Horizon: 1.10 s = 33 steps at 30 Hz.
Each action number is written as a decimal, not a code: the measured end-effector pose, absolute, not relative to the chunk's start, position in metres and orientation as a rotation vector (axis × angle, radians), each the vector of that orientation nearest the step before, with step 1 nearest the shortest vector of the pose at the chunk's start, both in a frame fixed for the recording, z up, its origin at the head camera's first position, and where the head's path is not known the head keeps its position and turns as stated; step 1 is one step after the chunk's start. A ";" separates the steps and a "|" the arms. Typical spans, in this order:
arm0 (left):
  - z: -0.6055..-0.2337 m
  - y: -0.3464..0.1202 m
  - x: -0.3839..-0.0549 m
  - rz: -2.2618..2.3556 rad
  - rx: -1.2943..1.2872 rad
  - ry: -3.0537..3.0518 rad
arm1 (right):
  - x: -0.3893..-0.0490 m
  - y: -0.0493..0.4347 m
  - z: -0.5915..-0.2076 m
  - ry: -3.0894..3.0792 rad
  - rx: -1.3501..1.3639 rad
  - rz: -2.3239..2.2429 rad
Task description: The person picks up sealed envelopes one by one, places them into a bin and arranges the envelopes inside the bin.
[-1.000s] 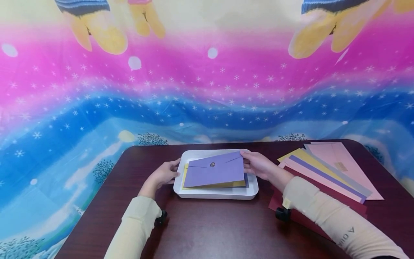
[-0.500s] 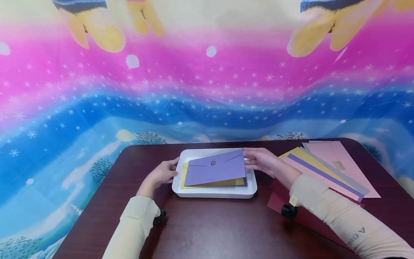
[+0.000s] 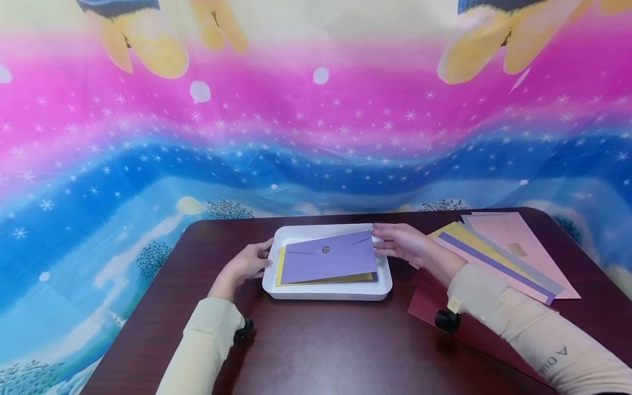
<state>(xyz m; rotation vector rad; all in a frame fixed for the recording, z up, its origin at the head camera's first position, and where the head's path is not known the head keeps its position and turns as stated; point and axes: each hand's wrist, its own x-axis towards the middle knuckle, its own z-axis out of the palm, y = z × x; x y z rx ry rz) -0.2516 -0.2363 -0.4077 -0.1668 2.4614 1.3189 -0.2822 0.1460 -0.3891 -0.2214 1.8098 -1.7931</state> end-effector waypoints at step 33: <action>-0.407 -0.234 -0.252 1.301 -0.169 2.470 | -0.276 0.164 -0.363 1.860 -0.444 -1.714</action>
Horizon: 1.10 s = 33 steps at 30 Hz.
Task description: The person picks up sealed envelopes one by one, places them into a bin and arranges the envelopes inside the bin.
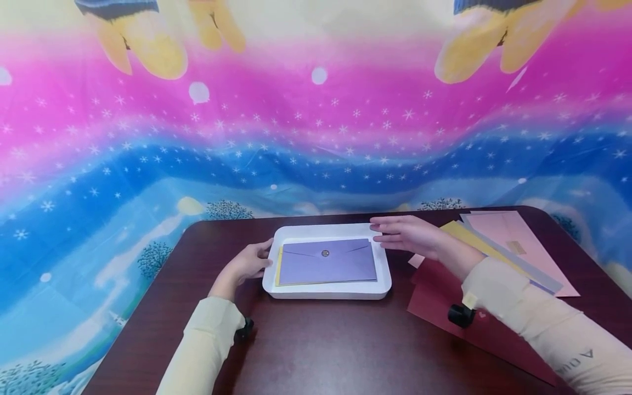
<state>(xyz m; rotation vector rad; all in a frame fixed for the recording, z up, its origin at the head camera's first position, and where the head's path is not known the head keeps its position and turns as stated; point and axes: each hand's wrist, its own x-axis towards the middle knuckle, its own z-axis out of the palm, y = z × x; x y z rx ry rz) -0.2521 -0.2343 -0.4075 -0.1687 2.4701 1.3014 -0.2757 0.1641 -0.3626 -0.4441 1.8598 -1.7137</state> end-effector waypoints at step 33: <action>-0.408 -0.237 -0.252 1.348 -0.159 2.444 | -0.227 0.254 -0.359 2.639 -0.824 -1.244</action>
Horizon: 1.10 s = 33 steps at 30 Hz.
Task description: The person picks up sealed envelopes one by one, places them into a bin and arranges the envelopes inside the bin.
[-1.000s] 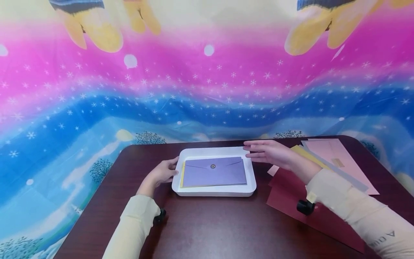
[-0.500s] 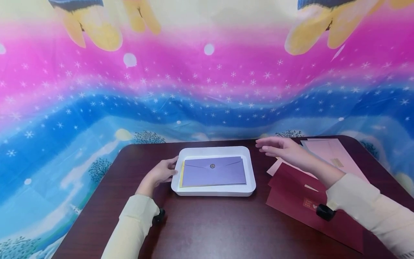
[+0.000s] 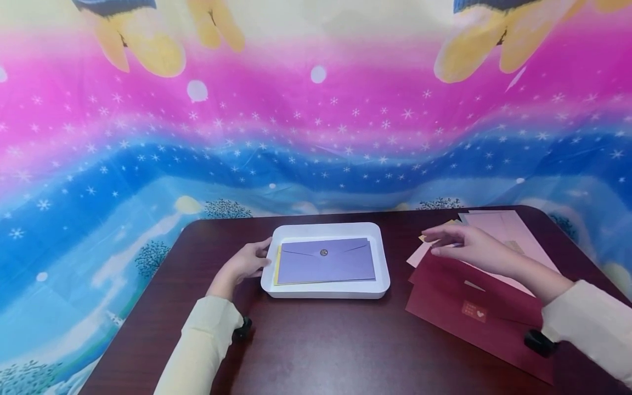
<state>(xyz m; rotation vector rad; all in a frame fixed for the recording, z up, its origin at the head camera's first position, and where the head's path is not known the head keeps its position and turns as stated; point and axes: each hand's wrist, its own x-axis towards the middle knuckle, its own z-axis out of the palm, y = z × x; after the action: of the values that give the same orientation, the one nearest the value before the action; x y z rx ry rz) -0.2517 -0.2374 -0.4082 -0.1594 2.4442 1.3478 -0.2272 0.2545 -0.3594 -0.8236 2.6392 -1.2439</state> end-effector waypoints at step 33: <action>-0.406 -0.240 -0.254 1.342 -0.165 2.444 | -0.199 0.370 -0.406 2.716 -0.570 -0.629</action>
<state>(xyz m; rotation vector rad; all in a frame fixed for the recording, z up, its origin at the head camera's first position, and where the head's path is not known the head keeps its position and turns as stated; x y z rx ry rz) -0.2544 -0.2404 -0.4063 -0.1645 2.4440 1.3418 -0.1993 0.3704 -0.4063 -0.5704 2.7164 -0.6290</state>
